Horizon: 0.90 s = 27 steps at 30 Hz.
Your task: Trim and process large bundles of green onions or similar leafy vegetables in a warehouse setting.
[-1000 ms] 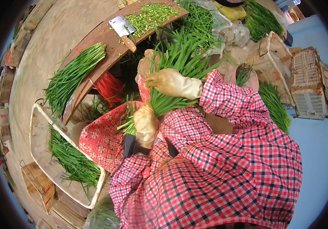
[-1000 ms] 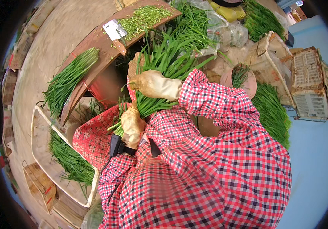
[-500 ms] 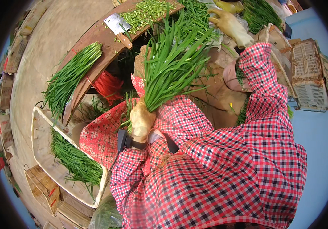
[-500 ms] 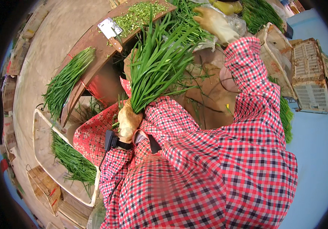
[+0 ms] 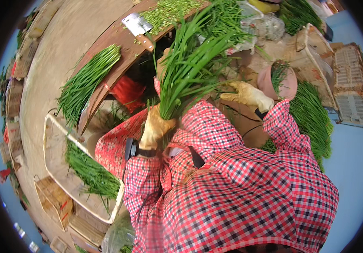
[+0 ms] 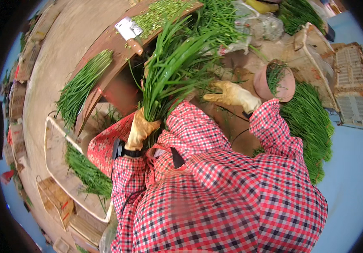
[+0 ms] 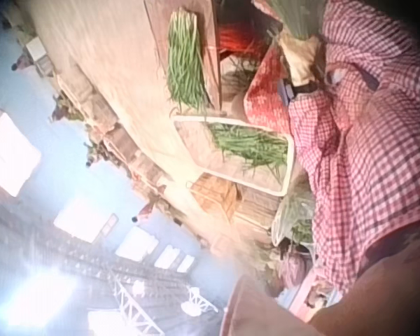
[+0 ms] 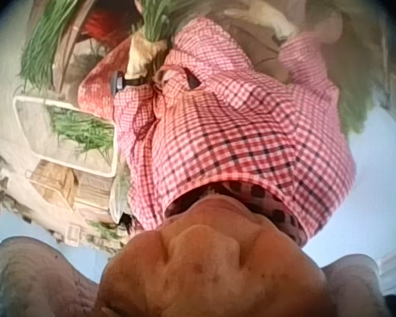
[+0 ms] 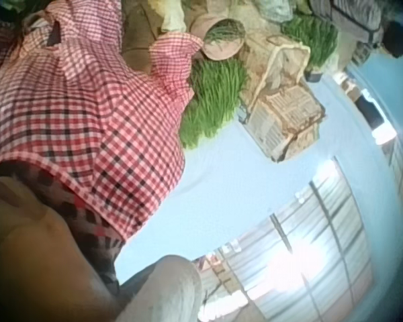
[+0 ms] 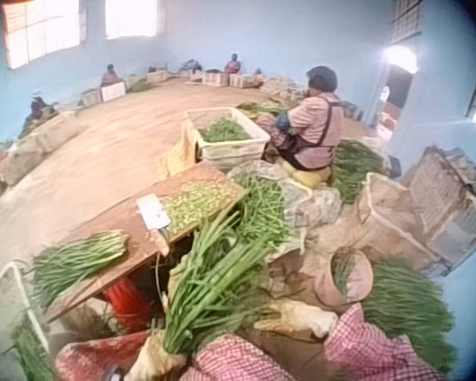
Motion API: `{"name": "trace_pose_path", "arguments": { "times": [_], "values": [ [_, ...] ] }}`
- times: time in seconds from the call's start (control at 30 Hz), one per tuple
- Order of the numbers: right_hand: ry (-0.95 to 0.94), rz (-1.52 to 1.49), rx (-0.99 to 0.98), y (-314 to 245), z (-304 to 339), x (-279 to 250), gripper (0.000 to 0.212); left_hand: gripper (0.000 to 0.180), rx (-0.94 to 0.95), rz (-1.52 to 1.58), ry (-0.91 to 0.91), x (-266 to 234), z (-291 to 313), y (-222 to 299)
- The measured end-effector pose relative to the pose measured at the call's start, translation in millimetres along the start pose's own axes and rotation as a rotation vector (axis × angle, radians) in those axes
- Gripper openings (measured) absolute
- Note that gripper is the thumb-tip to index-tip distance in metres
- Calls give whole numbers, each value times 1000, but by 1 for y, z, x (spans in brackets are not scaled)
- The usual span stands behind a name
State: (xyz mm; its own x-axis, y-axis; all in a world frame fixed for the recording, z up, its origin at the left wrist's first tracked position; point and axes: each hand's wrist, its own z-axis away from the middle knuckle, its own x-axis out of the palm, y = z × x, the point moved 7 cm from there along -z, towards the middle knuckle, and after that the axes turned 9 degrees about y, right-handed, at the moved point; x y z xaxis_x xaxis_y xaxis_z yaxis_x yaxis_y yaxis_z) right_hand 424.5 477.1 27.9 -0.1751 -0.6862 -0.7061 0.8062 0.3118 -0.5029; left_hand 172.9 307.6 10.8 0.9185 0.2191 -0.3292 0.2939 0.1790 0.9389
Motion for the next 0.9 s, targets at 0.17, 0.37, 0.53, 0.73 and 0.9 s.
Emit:
{"name": "trace_pose_path", "arguments": {
  "times": [0.17, 0.37, 0.53, 0.73, 0.9],
  "values": [
    [561, 336, -577, -122, 17, 9, 73, 31, 91, 62, -79, -29, -5, 12],
    [225, 134, -607, -165, 12, 27, 60, 32, 69, 185, 41, -62, -4, 19],
    [-97, -17, -482, -169, -1, 54, 64, 42, -337, 955, 160, -58, 4, 8],
    [-9, -48, -438, -177, -42, 37, 87, 61, -192, 688, 48, -61, -6, 35],
    [36, -980, -594, -214, -68, 11, 60, 39, -209, 630, 33, -47, -6, 57]
  ]
}}
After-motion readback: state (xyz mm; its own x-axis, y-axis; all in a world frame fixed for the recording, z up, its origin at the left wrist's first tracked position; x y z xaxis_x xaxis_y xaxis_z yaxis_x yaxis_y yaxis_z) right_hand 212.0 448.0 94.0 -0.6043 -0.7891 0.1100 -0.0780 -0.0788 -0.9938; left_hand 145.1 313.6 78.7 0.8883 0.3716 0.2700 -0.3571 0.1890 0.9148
